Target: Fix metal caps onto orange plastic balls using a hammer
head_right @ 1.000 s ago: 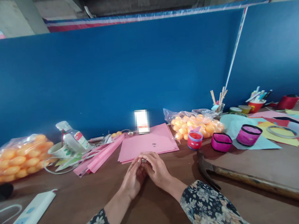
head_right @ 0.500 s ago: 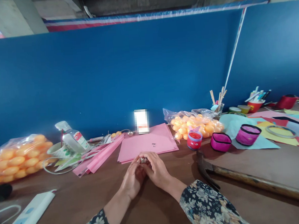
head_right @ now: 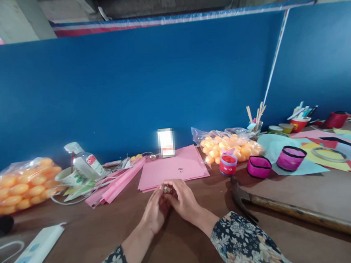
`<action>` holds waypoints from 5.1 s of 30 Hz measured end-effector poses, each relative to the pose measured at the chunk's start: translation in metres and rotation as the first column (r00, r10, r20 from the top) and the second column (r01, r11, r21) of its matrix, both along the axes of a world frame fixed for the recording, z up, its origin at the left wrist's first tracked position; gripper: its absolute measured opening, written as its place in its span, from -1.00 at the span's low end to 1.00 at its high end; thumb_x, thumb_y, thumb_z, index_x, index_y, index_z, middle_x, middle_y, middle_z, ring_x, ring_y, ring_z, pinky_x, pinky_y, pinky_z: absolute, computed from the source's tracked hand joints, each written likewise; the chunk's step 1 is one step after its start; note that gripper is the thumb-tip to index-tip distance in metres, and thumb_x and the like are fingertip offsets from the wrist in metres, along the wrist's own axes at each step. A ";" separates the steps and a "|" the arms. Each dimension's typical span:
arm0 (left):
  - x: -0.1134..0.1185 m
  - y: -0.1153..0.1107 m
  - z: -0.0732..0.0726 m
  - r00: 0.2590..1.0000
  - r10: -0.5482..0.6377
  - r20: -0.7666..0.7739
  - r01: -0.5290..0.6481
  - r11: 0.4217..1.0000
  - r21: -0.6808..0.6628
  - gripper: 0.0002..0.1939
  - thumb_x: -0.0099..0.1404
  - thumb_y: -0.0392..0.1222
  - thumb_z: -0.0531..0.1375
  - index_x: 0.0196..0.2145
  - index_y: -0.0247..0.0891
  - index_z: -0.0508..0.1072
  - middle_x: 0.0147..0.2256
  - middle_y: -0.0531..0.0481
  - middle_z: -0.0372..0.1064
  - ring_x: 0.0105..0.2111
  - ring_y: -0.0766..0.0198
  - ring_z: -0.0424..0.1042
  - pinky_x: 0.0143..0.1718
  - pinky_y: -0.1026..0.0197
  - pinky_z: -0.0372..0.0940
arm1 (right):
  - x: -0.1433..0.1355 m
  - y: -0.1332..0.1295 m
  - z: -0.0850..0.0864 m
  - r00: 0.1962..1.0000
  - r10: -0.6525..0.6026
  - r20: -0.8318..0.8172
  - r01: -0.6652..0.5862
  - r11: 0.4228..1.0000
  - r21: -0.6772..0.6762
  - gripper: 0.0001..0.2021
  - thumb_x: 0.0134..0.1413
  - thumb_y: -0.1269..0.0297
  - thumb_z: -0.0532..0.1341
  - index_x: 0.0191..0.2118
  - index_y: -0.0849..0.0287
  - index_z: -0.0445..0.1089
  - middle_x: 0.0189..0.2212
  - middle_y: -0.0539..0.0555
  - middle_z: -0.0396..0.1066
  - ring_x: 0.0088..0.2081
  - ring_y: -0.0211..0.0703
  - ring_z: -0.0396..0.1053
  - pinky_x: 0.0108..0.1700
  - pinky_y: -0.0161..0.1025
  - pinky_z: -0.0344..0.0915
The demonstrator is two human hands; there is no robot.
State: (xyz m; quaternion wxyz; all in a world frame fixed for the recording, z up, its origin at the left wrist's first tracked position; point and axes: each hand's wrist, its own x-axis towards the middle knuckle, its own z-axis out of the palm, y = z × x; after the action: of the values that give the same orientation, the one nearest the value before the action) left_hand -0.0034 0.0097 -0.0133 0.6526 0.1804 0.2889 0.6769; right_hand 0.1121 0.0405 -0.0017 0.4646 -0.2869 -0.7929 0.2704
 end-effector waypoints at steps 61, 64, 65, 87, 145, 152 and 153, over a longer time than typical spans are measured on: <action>-0.004 0.004 0.002 0.945 0.132 -0.300 -0.119 0.991 0.059 -0.52 -0.01 -0.24 0.29 -0.07 -0.25 0.37 -0.13 -0.11 0.42 -0.10 0.16 0.38 -0.02 0.12 0.19 | 0.002 0.009 -0.004 0.981 0.017 -0.192 -0.071 0.958 -0.277 -0.69 0.02 0.45 0.12 -0.08 0.11 0.24 -0.13 0.10 0.37 -0.12 -0.13 0.37 -0.12 -0.18 0.38; -0.006 0.005 0.001 0.918 0.163 -0.361 -0.156 0.987 0.047 -0.55 -0.01 -0.24 0.29 -0.10 -0.25 0.39 -0.18 -0.10 0.45 -0.13 0.16 0.40 -0.02 0.10 0.19 | 0.001 0.009 -0.004 0.979 0.028 -0.204 -0.079 0.965 -0.248 -0.71 -0.01 0.48 0.13 -0.12 0.11 0.28 -0.14 0.08 0.37 -0.15 -0.15 0.38 -0.13 -0.19 0.38; -0.006 0.005 0.001 0.916 0.157 -0.368 -0.152 0.987 0.044 -0.55 -0.01 -0.23 0.29 -0.10 -0.25 0.39 -0.18 -0.10 0.45 -0.13 0.16 0.40 -0.02 0.09 0.19 | 0.001 0.008 -0.004 0.978 0.026 -0.209 -0.078 0.966 -0.247 -0.71 -0.02 0.48 0.13 -0.12 0.11 0.28 -0.14 0.08 0.37 -0.15 -0.15 0.38 -0.13 -0.20 0.38; -0.007 0.006 -0.002 0.904 0.150 -0.401 -0.134 0.989 0.068 -0.49 -0.02 -0.24 0.29 -0.06 -0.22 0.36 -0.10 -0.11 0.41 -0.06 0.10 0.35 0.04 0.02 0.13 | -0.002 0.012 -0.008 0.909 0.058 -0.413 -0.262 0.849 -0.459 -0.73 -0.05 0.35 0.20 -0.16 0.13 0.23 -0.15 0.09 0.37 -0.10 -0.11 0.37 -0.07 -0.17 0.33; -0.004 0.004 0.006 0.968 0.170 -0.185 -0.164 0.985 0.047 -0.64 0.08 -0.27 0.23 -0.11 -0.14 0.39 -0.16 -0.02 0.40 -0.14 0.29 0.37 -0.01 0.11 0.21 | 0.015 0.100 0.007 0.826 -0.387 0.411 0.437 0.899 -0.032 -0.88 -0.06 0.40 0.08 -0.40 0.21 0.37 -0.44 0.10 0.44 -0.39 -0.15 0.34 -0.38 -0.31 0.13; -0.004 0.005 0.005 0.973 0.152 -0.175 -0.147 0.988 0.042 -0.66 0.08 -0.25 0.23 -0.13 -0.17 0.41 -0.16 -0.04 0.41 -0.16 0.29 0.38 -0.02 0.13 0.21 | 0.015 0.076 0.005 0.936 -0.284 0.207 0.318 0.935 -0.156 -0.90 -0.08 0.41 0.08 -0.43 0.23 0.34 -0.44 0.07 0.43 -0.36 -0.17 0.37 -0.30 -0.29 0.22; -0.004 0.005 0.005 0.973 0.152 -0.173 -0.148 0.988 0.039 -0.66 0.08 -0.25 0.24 -0.13 -0.17 0.42 -0.16 -0.04 0.41 -0.16 0.29 0.38 -0.02 0.13 0.21 | 0.016 0.072 0.005 0.949 -0.263 0.174 0.292 0.941 -0.169 -0.89 -0.07 0.40 0.08 -0.42 0.23 0.34 -0.43 0.07 0.43 -0.35 -0.17 0.37 -0.29 -0.29 0.23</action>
State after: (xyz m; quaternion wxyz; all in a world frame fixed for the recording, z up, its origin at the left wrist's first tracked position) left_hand -0.0071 0.0147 -0.0082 0.5694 0.2252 0.3492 0.7093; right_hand 0.1278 0.1128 0.0028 0.4076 -0.4589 -0.7471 0.2553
